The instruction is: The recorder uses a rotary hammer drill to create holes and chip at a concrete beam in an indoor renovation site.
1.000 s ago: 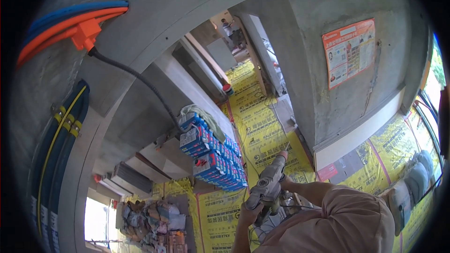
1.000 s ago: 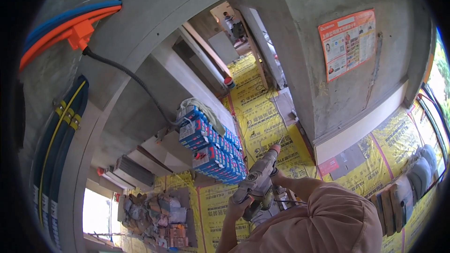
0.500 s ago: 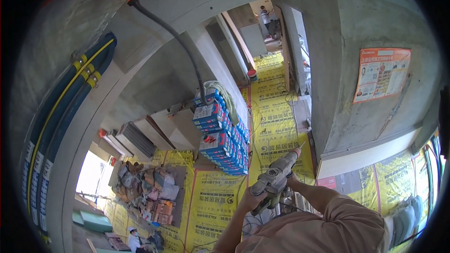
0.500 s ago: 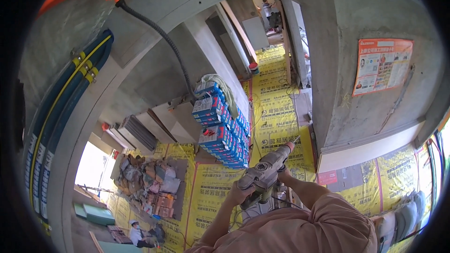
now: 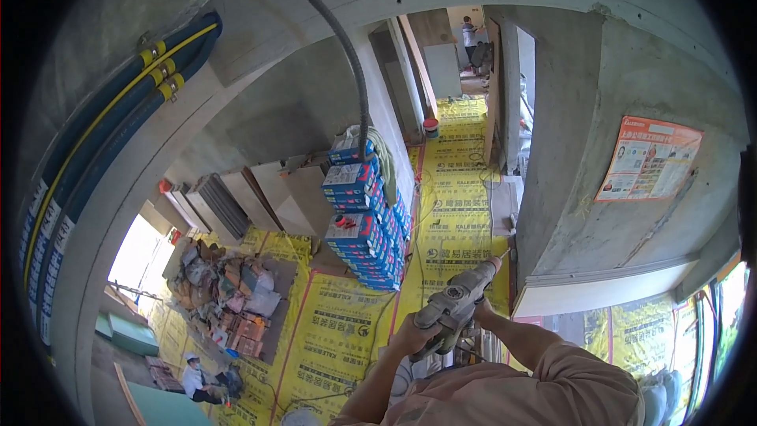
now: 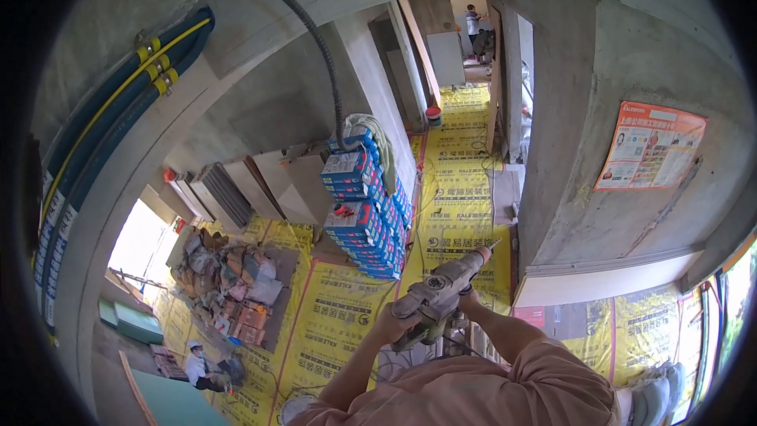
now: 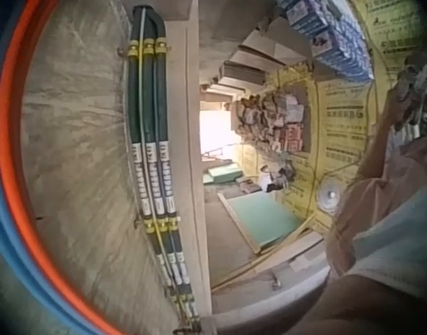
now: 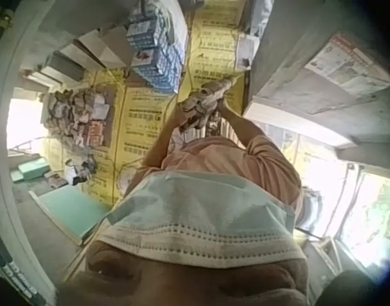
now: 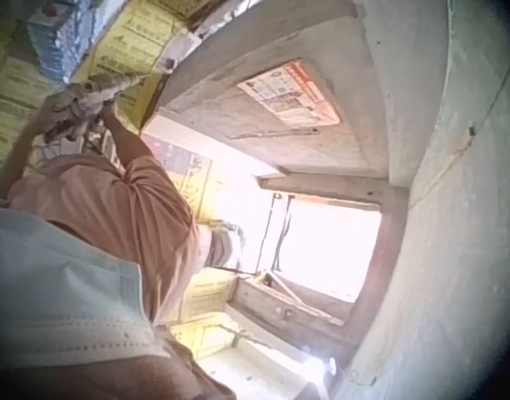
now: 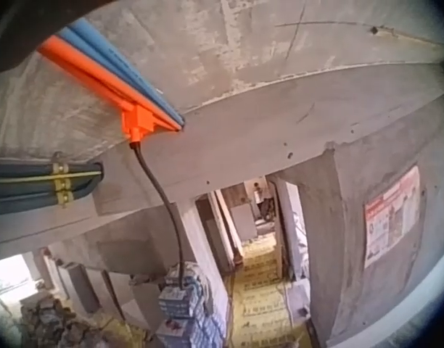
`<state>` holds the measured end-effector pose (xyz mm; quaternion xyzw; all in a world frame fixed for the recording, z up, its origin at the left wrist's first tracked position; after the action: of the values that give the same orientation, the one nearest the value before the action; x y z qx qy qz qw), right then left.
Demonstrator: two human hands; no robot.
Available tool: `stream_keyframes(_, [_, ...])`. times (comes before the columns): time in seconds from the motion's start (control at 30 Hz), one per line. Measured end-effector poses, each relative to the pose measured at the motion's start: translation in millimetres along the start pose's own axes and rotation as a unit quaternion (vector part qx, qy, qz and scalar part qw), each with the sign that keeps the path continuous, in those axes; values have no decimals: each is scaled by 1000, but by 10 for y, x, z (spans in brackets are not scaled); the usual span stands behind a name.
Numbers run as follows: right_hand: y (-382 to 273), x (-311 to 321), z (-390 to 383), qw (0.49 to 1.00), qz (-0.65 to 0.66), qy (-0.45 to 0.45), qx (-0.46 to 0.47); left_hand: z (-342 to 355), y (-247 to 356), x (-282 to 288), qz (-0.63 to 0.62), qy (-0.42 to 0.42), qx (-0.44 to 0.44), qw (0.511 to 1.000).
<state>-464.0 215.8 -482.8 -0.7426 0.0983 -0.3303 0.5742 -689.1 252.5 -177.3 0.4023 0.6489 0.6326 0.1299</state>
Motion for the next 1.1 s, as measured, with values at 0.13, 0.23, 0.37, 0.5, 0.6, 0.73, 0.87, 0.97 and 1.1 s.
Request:
stream_keyframes(0.13, [-103,35,-30,999,19,-10,28,39,-118,-31,-36,-6,5,999])
stream_keyframes(0.23, [-205,77,-41,998,54,-11,13,43,-61,-33,-51,-6,6,999])
stream_keyframes(0.37, [-341,106,-75,995,101,-15,-7,51,-61,-15,-38,3,21,999])
stream_keyframes(0.5, [-330,84,-91,990,135,-6,-29,72,-177,-31,-63,0,28,998])
stream_keyframes(0.6, [-190,100,-46,990,133,17,-32,89,-174,-47,-54,-3,33,998])
stream_keyframes(0.73, [-236,88,-58,997,73,-8,-12,105,-241,-55,-74,2,28,997])
stream_keyframes(0.87, [-507,164,-178,996,86,-12,-34,110,-300,-50,-63,0,30,998])
stream_keyframes(0.97, [-666,237,-261,991,125,-4,-56,98,-289,-58,-64,-1,33,997])
stream_keyframes(1.1, [-906,298,-357,975,204,-34,-82,63,-265,-51,-76,-3,31,997])
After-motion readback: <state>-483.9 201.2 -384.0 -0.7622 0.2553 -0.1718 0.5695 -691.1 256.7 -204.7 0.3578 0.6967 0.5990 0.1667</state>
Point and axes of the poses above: each hand's wrist, its own z-axis towards the middle knuckle, its own x-axis out of the back of the hand, y = z × x, the point moved 6 cm from there along z, towards the middle knuckle, and after that the axes turned 10 degrees about y, right-handed, at the moved point
